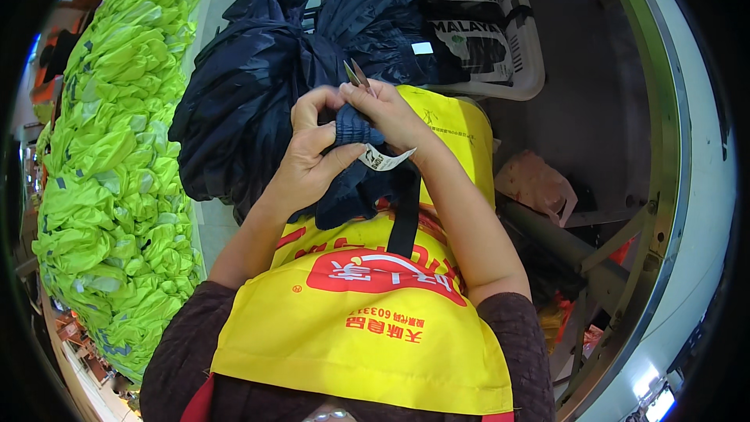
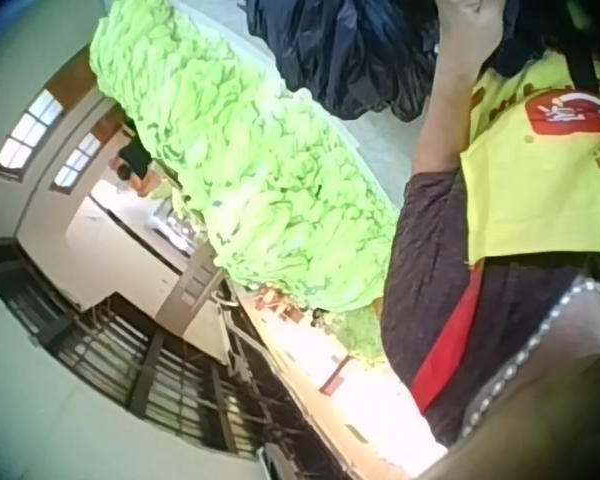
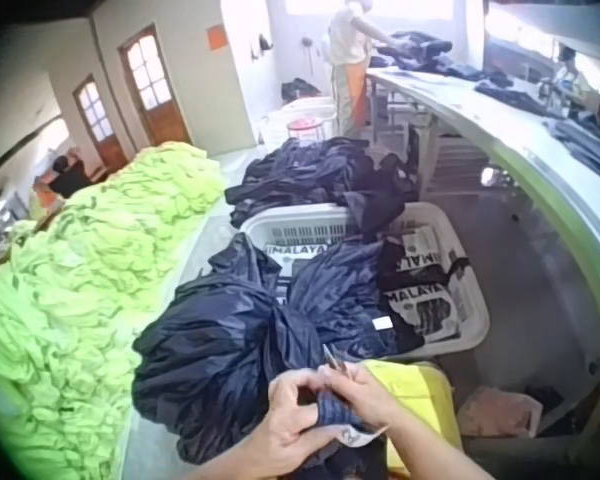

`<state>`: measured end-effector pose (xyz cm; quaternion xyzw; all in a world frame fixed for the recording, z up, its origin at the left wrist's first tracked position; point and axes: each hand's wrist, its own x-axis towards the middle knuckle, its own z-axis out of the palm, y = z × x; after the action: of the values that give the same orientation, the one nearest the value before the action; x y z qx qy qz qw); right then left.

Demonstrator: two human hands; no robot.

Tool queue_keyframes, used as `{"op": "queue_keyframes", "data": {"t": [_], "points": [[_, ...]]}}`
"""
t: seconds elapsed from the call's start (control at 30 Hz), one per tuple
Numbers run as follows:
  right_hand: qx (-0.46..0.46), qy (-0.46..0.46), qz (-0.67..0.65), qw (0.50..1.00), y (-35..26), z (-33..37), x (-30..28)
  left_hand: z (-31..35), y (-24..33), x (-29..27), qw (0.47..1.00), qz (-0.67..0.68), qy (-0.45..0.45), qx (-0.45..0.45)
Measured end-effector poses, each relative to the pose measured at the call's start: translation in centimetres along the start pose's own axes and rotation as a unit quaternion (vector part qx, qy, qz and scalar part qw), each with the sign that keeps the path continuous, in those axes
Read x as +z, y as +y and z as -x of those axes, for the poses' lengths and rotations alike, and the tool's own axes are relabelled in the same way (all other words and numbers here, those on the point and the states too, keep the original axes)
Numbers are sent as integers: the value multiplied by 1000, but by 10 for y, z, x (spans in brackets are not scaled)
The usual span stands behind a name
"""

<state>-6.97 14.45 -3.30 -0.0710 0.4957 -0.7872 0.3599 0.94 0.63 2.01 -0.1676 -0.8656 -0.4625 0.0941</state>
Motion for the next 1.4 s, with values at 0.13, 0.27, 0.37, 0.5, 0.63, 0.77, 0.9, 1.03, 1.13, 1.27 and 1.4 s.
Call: {"op": "queue_keyframes", "data": {"t": [0.13, 0.27, 0.37, 0.5, 0.63, 0.77, 0.9, 1.03, 1.13, 1.27, 1.4], "points": [[4, 0, -84, 996, 0, 8, 8, -7, -15, 0, 994, 91, -46, 39], [8, 24, -75, 997, -30, 21, -19, -11, -19, -8, 978, 156, -83, -108], [-14, 30, 48, 998, -48, 32, -14, -15, -13, -5, 968, 213, -60, -118], [-61, 2, 183, 981, -36, 34, 9, -14, -19, 1, 971, 208, -74, -97], [-148, 29, 80, 985, -20, 28, 21, -16, -15, 6, 969, 230, -45, -74], [-171, 81, -21, 982, -8, 27, 24, -13, -13, 3, 974, 175, -79, -117], [-246, 173, 219, 928, -6, 30, 26, -13, -11, 10, 957, 238, -47, -158], [-387, 223, 420, 790, -13, 35, 25, -12, -10, 9, 971, 193, -49, -134], [-413, 256, 443, 753, -28, 36, 19, -7, -13, 5, 964, 189, -73, -172], [-272, 184, 259, 908, -50, 40, 1, -3, -16, 8, 950, 248, -62, -180], [-89, 123, 208, 966, -70, 62, -24, -3, -13, -2, 929, 283, -83, -222]]}}
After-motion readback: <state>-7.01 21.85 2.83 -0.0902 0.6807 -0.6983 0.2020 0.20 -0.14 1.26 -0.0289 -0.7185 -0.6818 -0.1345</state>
